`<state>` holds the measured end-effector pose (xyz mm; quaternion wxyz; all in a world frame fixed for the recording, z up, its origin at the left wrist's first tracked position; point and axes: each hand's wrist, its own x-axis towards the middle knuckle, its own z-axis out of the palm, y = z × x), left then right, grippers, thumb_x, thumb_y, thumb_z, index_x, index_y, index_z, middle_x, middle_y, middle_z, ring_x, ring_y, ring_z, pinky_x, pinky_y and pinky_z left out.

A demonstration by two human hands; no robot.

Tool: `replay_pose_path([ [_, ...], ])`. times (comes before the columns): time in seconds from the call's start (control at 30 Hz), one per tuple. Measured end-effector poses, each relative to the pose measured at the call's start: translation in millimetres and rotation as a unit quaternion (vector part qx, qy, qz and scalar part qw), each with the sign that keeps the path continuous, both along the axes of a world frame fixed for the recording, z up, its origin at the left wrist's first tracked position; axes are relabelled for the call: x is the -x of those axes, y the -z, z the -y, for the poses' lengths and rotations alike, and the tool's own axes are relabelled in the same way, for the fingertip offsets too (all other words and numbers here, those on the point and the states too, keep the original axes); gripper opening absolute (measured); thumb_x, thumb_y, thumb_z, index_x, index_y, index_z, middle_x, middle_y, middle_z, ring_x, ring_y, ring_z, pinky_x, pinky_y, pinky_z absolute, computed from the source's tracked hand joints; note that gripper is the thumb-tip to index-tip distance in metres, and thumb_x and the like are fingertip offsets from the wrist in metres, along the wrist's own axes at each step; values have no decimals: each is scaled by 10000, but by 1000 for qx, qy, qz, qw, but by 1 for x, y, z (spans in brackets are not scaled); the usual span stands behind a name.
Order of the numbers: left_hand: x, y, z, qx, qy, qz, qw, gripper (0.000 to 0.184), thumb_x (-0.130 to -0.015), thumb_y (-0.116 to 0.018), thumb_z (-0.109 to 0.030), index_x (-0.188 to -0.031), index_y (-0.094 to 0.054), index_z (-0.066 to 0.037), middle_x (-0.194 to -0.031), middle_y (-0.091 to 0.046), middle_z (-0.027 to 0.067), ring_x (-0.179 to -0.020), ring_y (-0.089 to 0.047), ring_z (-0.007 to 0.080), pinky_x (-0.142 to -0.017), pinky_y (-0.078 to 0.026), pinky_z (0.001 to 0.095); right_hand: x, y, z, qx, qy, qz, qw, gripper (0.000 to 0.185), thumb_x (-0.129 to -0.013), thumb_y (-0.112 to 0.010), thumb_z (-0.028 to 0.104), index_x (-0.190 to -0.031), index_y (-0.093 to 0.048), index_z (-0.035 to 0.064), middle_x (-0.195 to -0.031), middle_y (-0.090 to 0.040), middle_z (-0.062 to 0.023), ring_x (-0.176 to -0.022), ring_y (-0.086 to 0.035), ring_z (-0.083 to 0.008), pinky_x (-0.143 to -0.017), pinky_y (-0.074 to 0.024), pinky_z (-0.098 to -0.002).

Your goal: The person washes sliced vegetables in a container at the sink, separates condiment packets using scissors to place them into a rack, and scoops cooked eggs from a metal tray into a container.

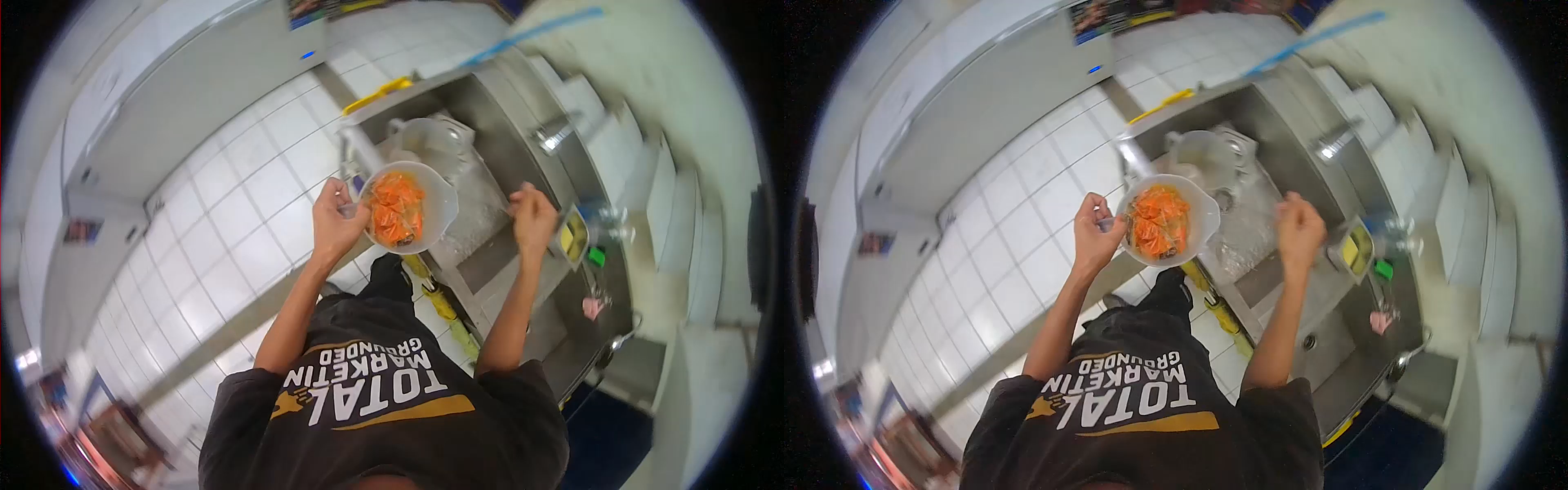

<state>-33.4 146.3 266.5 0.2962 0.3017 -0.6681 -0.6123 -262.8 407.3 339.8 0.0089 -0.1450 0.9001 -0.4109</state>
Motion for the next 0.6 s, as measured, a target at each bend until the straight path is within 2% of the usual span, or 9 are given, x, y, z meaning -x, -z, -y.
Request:
replay_pose_path([
  [0.03, -38, -1, 10, -35, -51, -17, 998, 254, -795, -681, -46, -867, -440, -75, -620, -461, -36, -537, -420, 36, -486, -336, 235, 12, 23, -2, -40, 47, -43, 997, 352, -963, -642, 169, -1251, -637, -34, -1061, -722, -248, -979, -719, -329, -879, -538, -386],
  [0.07, -73, 4, 23, -68, -99, -33, 992, 258, -805, -676, -31, -861, -430, -88, -634, -455, -63, -553, -397, 5, -488, -307, 213, 23, 53, -6, -165, 63, -56, 983, 439, -950, -658, 195, -1330, -575, -8, -1082, -711, -261, -1009, -709, -342, -906, -532, -418],
  [0.13, -144, 10, 48, -72, -167, -26, 983, 259, -809, -672, -27, -862, -427, -90, -634, -458, -63, -551, -392, 2, -487, -302, 209, 25, 148, -18, -418, 148, -174, 879, 599, -929, -671, 243, -1447, -459, 30, -1096, -692, -284, -1061, -685, -378, -945, -514, -488],
  [0.2, -202, 7, 72, -62, -236, -36, 969, 267, -818, -668, -12, -866, -417, -93, -647, -466, -65, -551, -374, -7, -491, -287, 195, 2, 174, -5, -497, 143, -244, 821, 630, -921, -652, 250, -1472, -425, 44, -1119, -669, -308, -1103, -654, -426, -962, -492, -546],
  [0.3, -273, 0, 92, -50, -336, -69, 938, 275, -824, -666, 4, -872, -414, -94, -661, -463, -67, -557, -371, -12, -497, -280, 189, -37, 110, 61, -444, -45, 16, 895, 591, -905, -623, 190, -1451, -448, 49, -1276, -587, -345, -1177, -587, -508, -1016, -469, -545],
  [0.43, -363, 3, 137, -41, -446, -96, 889, 282, -836, -662, 24, -880, -413, -99, -664, -448, -74, -561, -385, -12, -499, -283, 185, -48, 157, 178, -400, -105, -32, 910, 536, -885, -643, 181, -1378, -522, 8, -1250, -604, -340, -1143, -599, -511, -1023, -465, -527],
  [0.47, -373, 3, 143, -32, -469, -92, 878, 282, -836, -662, 24, -880, -413, -99, -664, -448, -74, -561, -385, -12, -499, -283, 185, -41, 176, 208, -416, -121, -102, 896, 510, -880, -646, 171, -1341, -545, -21, -1226, -621, -327, -1124, -612, -495, -1011, -470, -523],
  [0.57, -435, 13, 175, -45, -526, -121, 840, 280, -832, -662, 32, -878, -420, -102, -661, -442, -73, -559, -383, -11, -499, -282, 183, -113, 149, 350, -414, -254, -163, 859, 516, -872, -657, 149, -1322, -554, -82, -1271, -607, -320, -1164, -605, -450, -1027, -458, -514],
  [0.6, -453, 21, 184, -45, -546, -103, 830, 278, -830, -668, 24, -866, -426, -107, -658, -440, -72, -554, -383, -8, -499, -284, 187, -138, 146, 398, -418, -338, -127, 834, 544, -896, -648, 186, -1355, -525, -79, -1328, -565, -324, -1209, -574, -448, -1045, -447, -506],
])
